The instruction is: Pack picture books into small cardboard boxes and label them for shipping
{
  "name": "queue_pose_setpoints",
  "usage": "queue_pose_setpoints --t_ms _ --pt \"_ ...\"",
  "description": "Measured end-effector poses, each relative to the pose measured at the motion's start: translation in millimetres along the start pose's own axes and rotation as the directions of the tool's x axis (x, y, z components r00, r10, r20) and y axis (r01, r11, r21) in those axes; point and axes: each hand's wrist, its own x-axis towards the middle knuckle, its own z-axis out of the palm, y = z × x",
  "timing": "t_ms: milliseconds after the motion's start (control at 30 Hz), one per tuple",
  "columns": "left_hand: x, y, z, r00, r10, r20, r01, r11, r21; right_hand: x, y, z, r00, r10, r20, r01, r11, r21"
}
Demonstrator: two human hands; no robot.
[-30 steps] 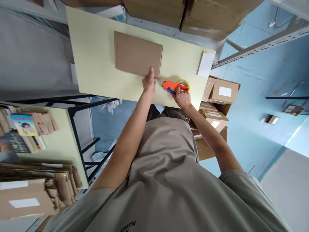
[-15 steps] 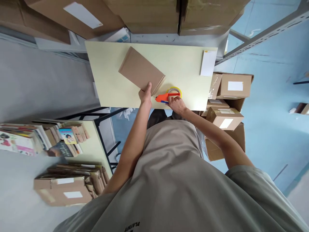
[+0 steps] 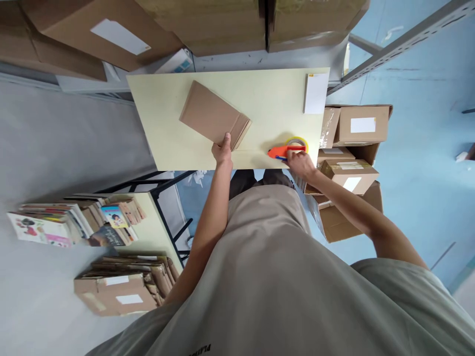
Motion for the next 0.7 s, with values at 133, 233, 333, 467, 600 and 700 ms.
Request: queue_pose_setpoints --t_ms 133,233,333,467,600,700 --pt "2 2 -3.2 0.999 0.016 0.039 -0.017 1.000 0.010 8 43 -13 0.993 0.074 -0.096 -0.070 0.997 0.037" --pt "3 6 -6.6 0.998 -0.009 0.059 0.009 1.000 0.011 47 44 -39 0.971 0.086 -0.221 -0.064 0.992 0.104" --pt "2 11 -9.8 0.997 -0.008 0.082 0.006 1.000 0.020 88 33 -64 0.955 0.053 -0.292 -0.024 0.995 0.101" --pt "1 19 -16.7 0.991 0.010 0.136 -0.018 0.998 0.061 114 22 -81 0.961 -0.026 -0.275 0.036 0.999 0.032" --pt "11 37 -33.9 0.973 0.012 0.232 -0.053 0.984 0.172 117 15 -81 0.964 -0.109 -0.243 0.119 0.993 0.028" --pt "30 62 -47.3 0.951 0.055 0.303 -0.150 0.942 0.299 114 8 -77 0.962 -0.169 -0.216 0.181 0.983 0.036"
